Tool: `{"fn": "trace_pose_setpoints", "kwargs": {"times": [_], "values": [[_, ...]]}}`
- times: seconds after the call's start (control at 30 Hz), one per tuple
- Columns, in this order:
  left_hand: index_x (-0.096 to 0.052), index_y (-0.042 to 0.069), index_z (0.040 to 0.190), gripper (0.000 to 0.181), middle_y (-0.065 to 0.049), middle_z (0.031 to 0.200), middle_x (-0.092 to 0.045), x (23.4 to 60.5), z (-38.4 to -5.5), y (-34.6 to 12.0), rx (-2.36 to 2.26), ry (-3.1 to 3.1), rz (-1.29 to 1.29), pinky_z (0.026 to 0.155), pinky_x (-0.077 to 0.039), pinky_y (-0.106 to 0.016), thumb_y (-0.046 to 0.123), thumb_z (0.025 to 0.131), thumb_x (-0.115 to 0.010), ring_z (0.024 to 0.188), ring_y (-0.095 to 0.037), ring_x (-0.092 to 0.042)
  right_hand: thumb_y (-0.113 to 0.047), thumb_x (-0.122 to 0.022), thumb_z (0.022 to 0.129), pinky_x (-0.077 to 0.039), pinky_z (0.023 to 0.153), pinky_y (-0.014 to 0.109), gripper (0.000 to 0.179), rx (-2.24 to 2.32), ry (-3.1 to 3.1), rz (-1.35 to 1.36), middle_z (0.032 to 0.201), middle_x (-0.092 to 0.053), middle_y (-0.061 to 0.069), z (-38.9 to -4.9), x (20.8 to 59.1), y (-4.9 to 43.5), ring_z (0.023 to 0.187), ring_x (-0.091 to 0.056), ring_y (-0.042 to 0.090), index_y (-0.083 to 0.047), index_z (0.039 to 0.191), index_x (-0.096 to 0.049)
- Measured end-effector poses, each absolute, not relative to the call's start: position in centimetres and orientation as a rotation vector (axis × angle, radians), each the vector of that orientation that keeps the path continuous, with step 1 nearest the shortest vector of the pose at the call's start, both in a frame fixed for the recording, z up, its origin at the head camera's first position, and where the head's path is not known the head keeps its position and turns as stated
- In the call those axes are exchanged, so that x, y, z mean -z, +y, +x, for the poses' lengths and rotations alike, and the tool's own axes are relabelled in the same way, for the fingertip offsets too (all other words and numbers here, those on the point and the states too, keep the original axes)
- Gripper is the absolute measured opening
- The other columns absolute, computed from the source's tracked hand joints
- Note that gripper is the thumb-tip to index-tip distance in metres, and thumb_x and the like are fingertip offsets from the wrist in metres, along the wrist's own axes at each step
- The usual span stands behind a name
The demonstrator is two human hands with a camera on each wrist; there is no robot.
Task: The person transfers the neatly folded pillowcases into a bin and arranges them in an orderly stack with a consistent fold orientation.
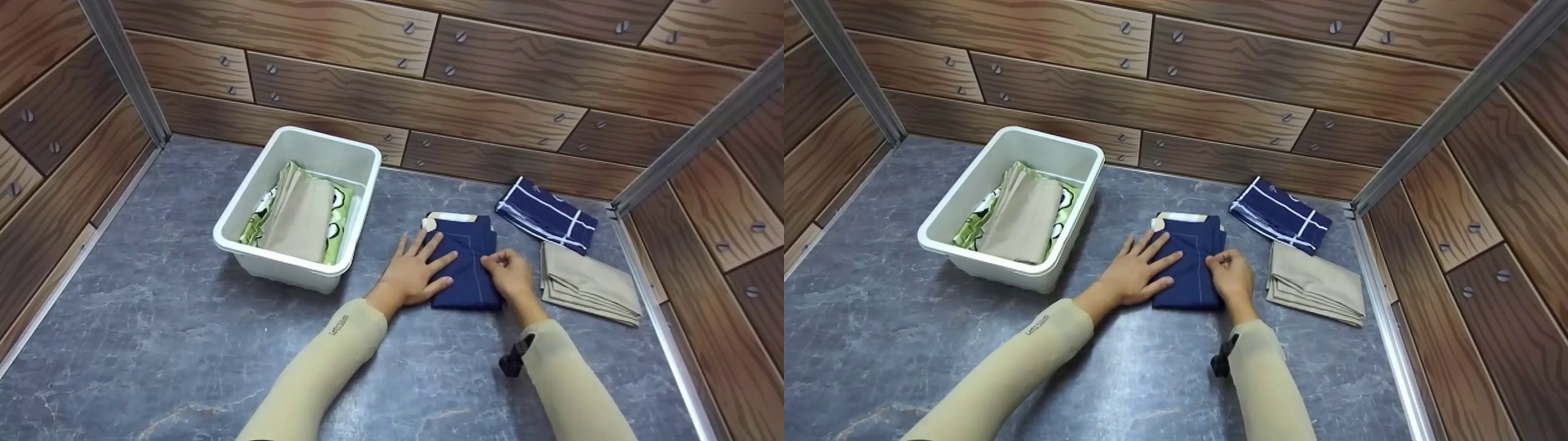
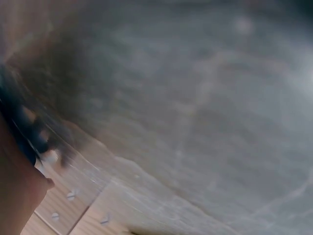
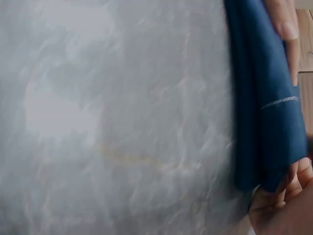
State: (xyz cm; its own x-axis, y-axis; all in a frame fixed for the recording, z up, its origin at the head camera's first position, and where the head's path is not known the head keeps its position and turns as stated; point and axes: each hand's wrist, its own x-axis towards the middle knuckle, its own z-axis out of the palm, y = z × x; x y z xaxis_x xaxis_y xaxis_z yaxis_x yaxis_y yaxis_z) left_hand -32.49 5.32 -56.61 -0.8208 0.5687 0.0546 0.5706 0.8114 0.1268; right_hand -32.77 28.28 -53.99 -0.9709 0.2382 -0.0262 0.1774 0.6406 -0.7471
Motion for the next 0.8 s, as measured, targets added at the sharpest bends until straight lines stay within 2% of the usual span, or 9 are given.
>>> {"fn": "trace_pose_setpoints", "kwargs": {"times": [0.27,0.4,0.47,0.57,0.63,0.73,0.8], "values": [[-0.014,0.046,0.157,0.062,-0.001,0.169,-0.002,56.8,-32.4,5.4,0.243,-2.986,-0.953,0.121,-0.011,-0.062,0.069,0.099,-0.015,0.154,-0.032,0.001,-0.021,-0.065,0.094,-0.042,0.070,0.032,0.019,-1.058,-2.912,-0.247,0.082,-0.061,0.006,-32.6,53.8,28.5,0.077,-0.056,0.023,-0.004,0.094,-0.059],[-0.014,0.046,0.157,0.062,-0.002,0.169,-0.002,56.8,-32.3,5.4,0.254,-2.994,-0.954,0.120,-0.013,-0.062,0.068,0.100,-0.015,0.154,-0.032,-0.001,-0.016,-0.065,0.093,-0.043,0.071,0.035,0.023,-1.055,-2.908,-0.217,0.084,-0.059,0.008,-32.5,53.9,28.4,0.080,-0.057,0.027,-0.001,0.109,-0.056],[-0.013,0.046,0.157,0.062,-0.001,0.169,-0.001,56.8,-32.2,5.5,0.253,-3.005,-0.952,0.120,-0.012,-0.062,0.068,0.100,-0.015,0.154,-0.032,0.000,-0.015,-0.064,0.093,-0.043,0.075,0.040,0.030,-1.020,-2.900,-0.192,0.087,-0.059,0.012,-32.5,53.9,28.2,0.085,-0.056,0.030,-0.001,0.119,-0.055],[-0.012,0.046,0.157,0.062,-0.001,0.169,0.000,56.9,-32.2,5.5,0.245,-3.016,-0.949,0.121,-0.011,-0.062,0.068,0.100,-0.015,0.154,-0.032,0.001,-0.018,-0.062,0.095,-0.043,0.088,0.049,0.042,-0.930,-2.880,-0.150,0.105,-0.058,0.020,-32.1,53.6,27.7,0.101,-0.055,0.038,-0.004,0.133,-0.053],[-0.013,0.046,0.157,0.062,-0.002,0.169,0.000,56.9,-32.2,5.4,0.239,-3.013,-0.948,0.121,-0.011,-0.062,0.068,0.100,-0.014,0.154,-0.032,0.000,-0.021,-0.061,0.096,-0.038,0.101,0.055,0.049,-0.842,-2.868,-0.051,0.124,-0.053,0.026,-31.7,53.5,27.3,0.118,-0.049,0.043,-0.005,0.140,-0.050],[-0.015,0.044,0.158,0.063,-0.003,0.169,-0.003,56.8,-32.2,5.3,0.234,-2.996,-0.956,0.120,-0.013,-0.063,0.068,0.100,-0.015,0.154,-0.034,-0.003,-0.029,-0.058,0.099,-0.026,0.113,0.064,0.057,-0.619,-2.920,0.173,0.153,-0.035,0.028,-30.9,53.5,26.9,0.141,-0.029,0.052,-0.007,0.150,-0.043],[-0.016,0.044,0.158,0.063,-0.003,0.169,-0.004,56.7,-32.2,5.2,0.226,-2.990,-0.959,0.120,-0.014,-0.063,0.068,0.100,-0.015,0.154,-0.034,-0.004,-0.034,-0.052,0.102,-0.017,0.115,0.070,0.060,-0.485,-2.990,0.342,0.161,-0.025,0.025,-30.3,53.7,26.9,0.146,-0.016,0.053,-0.008,0.154,-0.037]]}}
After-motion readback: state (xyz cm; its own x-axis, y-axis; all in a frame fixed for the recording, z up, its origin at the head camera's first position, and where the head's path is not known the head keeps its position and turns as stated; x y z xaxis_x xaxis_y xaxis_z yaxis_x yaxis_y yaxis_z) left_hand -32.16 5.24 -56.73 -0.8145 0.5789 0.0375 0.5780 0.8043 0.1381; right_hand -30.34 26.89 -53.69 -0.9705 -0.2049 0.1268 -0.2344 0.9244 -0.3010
